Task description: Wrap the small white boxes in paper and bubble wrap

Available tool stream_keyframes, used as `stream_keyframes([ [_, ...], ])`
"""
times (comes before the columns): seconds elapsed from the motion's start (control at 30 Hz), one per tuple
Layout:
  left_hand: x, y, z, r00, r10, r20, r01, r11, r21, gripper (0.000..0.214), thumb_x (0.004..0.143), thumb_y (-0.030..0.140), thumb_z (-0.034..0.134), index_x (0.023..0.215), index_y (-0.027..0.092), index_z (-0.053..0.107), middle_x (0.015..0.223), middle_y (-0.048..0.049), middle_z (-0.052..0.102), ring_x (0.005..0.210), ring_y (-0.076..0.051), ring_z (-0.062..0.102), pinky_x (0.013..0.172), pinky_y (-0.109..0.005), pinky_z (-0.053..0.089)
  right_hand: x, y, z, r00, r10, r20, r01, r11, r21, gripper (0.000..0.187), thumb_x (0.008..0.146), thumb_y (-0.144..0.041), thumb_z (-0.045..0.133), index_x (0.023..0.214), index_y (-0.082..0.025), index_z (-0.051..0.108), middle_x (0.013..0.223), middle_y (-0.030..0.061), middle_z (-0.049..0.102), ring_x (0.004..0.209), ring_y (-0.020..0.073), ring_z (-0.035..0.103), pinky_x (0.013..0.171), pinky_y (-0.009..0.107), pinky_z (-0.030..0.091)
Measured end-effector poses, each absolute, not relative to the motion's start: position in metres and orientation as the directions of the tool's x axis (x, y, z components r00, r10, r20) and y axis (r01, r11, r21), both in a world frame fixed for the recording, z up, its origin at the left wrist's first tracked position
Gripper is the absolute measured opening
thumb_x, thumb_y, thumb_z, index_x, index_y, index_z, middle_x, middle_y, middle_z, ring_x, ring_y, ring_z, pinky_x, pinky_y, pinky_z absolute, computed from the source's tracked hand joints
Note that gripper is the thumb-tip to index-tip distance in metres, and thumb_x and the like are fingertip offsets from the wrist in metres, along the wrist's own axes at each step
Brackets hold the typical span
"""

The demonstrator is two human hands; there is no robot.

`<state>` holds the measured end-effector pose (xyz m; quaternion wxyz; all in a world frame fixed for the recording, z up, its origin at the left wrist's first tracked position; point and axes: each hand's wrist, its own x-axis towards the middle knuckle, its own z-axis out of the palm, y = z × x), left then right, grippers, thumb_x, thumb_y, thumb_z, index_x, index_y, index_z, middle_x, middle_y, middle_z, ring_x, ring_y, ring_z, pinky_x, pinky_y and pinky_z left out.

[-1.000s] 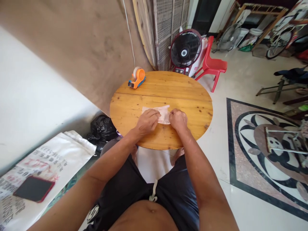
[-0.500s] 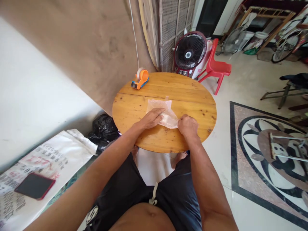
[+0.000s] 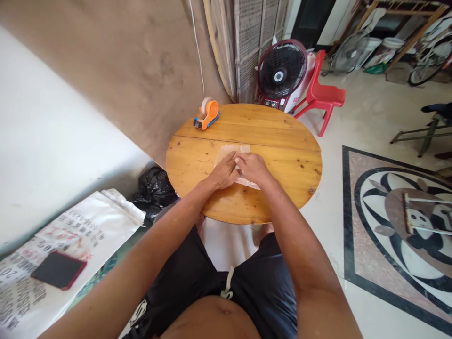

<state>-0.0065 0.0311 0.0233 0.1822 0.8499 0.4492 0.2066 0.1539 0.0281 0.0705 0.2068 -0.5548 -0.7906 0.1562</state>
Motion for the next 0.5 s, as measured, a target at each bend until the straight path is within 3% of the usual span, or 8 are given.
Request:
stream_keyframes([
  [0.2, -0.008, 0.03, 0.036, 0.471, 0.877, 0.091, 0.775, -0.461, 0.432, 0.056, 0.097, 0.036, 0.046, 0.148, 0.013, 0.047, 0.168, -0.0184, 0.03, 0.157, -0.032, 0.029, 0.128, -0.048, 0.029, 0.179, 0.035, 0.062, -0.16, 0.987, 0.021, 0.952, 0.16, -0.261, 0.038, 0.096, -0.029, 0.052, 0.124, -0.019, 0.075, 0.126, 0.013, 0.074, 0.117, 0.0284, 0.069, 0.101, 0.036, 0.05],
  [0.4, -0.008, 0.036, 0.042, 0.537, 0.842, 0.045, 0.767, -0.51, 0.391, 0.057, 0.098, 0.038, 0.043, 0.15, 0.014, 0.046, 0.168, -0.0166, 0.031, 0.159, -0.029, 0.024, 0.13, -0.049, 0.024, 0.191, 0.044, 0.058, -0.199, 0.978, -0.059, 0.943, 0.174, -0.282, 0.029, 0.089, -0.026, 0.059, 0.109, -0.021, 0.08, 0.109, 0.0073, 0.08, 0.103, 0.0245, 0.073, 0.09, 0.031, 0.052],
  [0.5, -0.009, 0.042, 0.04, 0.558, 0.829, 0.007, 0.765, -0.519, 0.381, 0.061, 0.098, 0.039, 0.042, 0.153, 0.011, 0.041, 0.168, -0.0182, 0.029, 0.16, -0.028, 0.021, 0.131, -0.047, 0.019, 0.195, 0.043, 0.058, -0.259, 0.964, -0.058, 0.921, 0.229, -0.314, 0.032, 0.088, -0.023, 0.059, 0.113, -0.021, 0.079, 0.106, 0.0051, 0.079, 0.096, 0.0207, 0.072, 0.084, 0.028, 0.051],
])
